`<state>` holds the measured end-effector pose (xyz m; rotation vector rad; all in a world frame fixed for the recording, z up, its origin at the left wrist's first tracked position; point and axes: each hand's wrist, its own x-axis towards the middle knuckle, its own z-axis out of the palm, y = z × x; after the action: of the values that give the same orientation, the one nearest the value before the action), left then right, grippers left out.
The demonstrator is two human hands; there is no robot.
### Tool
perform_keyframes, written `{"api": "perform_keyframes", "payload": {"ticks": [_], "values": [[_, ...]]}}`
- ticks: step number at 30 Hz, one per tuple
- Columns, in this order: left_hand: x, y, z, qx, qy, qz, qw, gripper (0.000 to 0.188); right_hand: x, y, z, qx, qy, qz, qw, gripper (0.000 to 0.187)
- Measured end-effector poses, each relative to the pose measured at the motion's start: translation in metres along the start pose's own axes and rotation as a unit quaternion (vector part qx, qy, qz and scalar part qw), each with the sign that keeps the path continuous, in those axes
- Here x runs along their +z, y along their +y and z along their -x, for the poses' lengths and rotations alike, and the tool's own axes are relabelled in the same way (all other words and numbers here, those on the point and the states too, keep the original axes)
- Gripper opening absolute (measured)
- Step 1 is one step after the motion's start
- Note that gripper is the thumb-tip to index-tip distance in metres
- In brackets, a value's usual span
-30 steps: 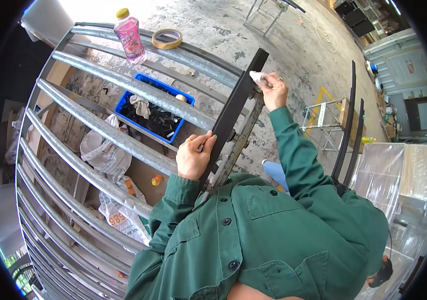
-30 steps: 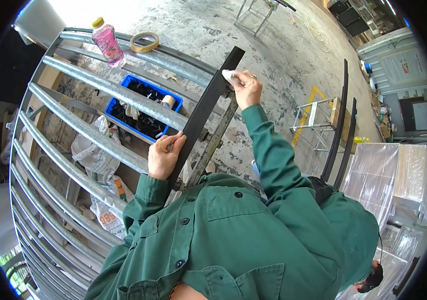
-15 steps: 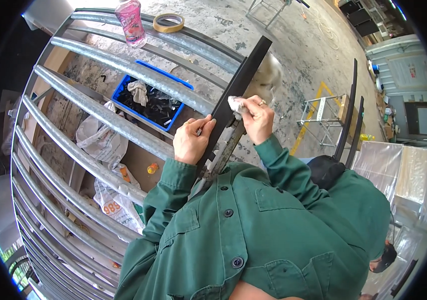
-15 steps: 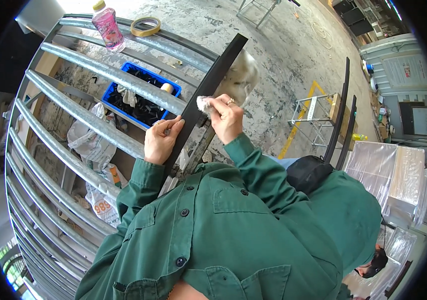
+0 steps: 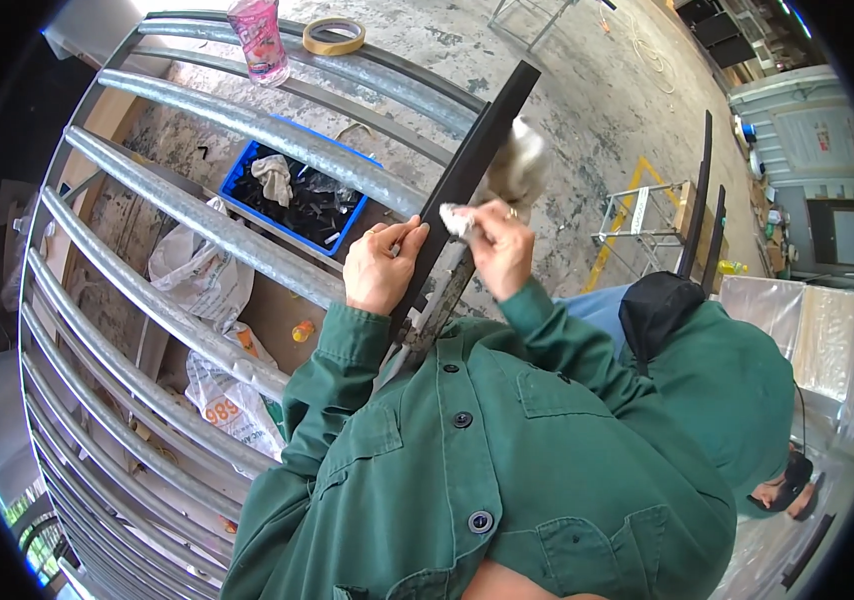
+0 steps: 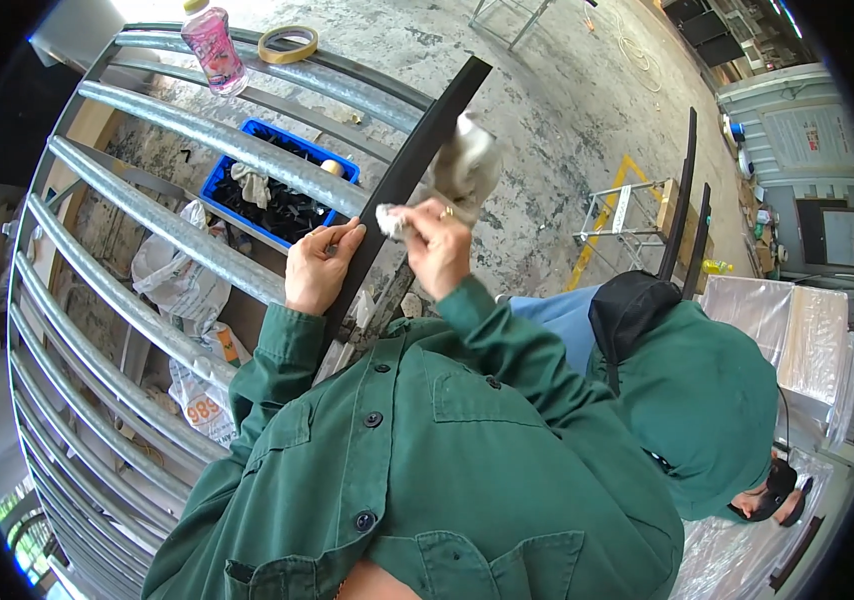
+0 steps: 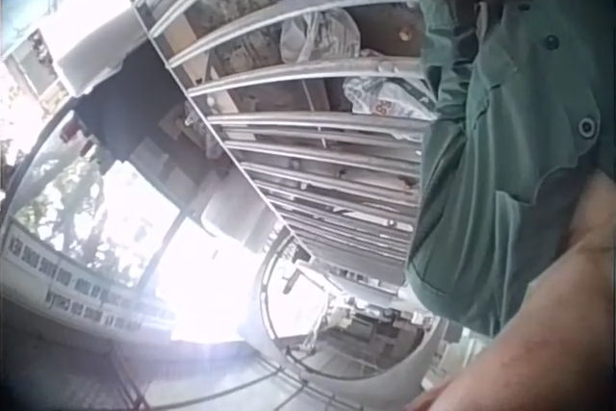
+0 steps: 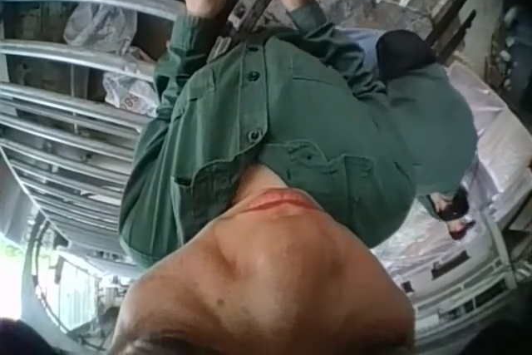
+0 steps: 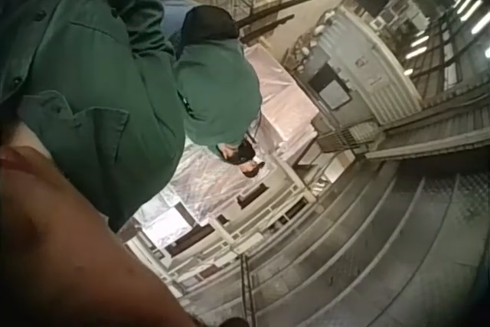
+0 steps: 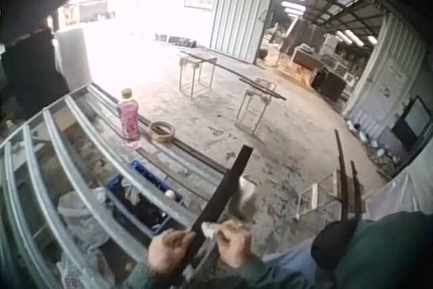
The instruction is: Wiping and cleaning a metal frame with a cloth and cleaning solution.
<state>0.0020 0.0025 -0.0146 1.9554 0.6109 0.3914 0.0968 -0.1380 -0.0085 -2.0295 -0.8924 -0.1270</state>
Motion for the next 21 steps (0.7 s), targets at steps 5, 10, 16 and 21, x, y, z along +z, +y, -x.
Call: {"api": "perform_keyframes", "payload": {"ticks": [5, 10, 16, 21], "values": [[0.002, 0.007, 0.000, 0.008, -0.001, 0.006, 1.000, 0.022, -0.023, 0.067, -0.092, 0.115, 0.103, 0.059, 0.986, 0.018], [0.003, -0.001, -0.001, -0.009, 0.003, 0.001, 1.000, 0.022, -0.005, 0.013, -0.030, -0.021, 0.056, 0.064, 0.996, 0.025], [0.003, -0.004, 0.002, -0.034, 0.000, 0.016, 0.999, 0.023, -0.014, -0.039, 0.047, 0.111, -0.483, -0.282, 0.822, 0.017], [-0.001, 0.003, 0.000, -0.028, 0.000, 0.009, 1.000, 0.024, -0.058, -0.028, 0.020, 0.212, -0.434, -0.327, 0.812, 0.013]]}}
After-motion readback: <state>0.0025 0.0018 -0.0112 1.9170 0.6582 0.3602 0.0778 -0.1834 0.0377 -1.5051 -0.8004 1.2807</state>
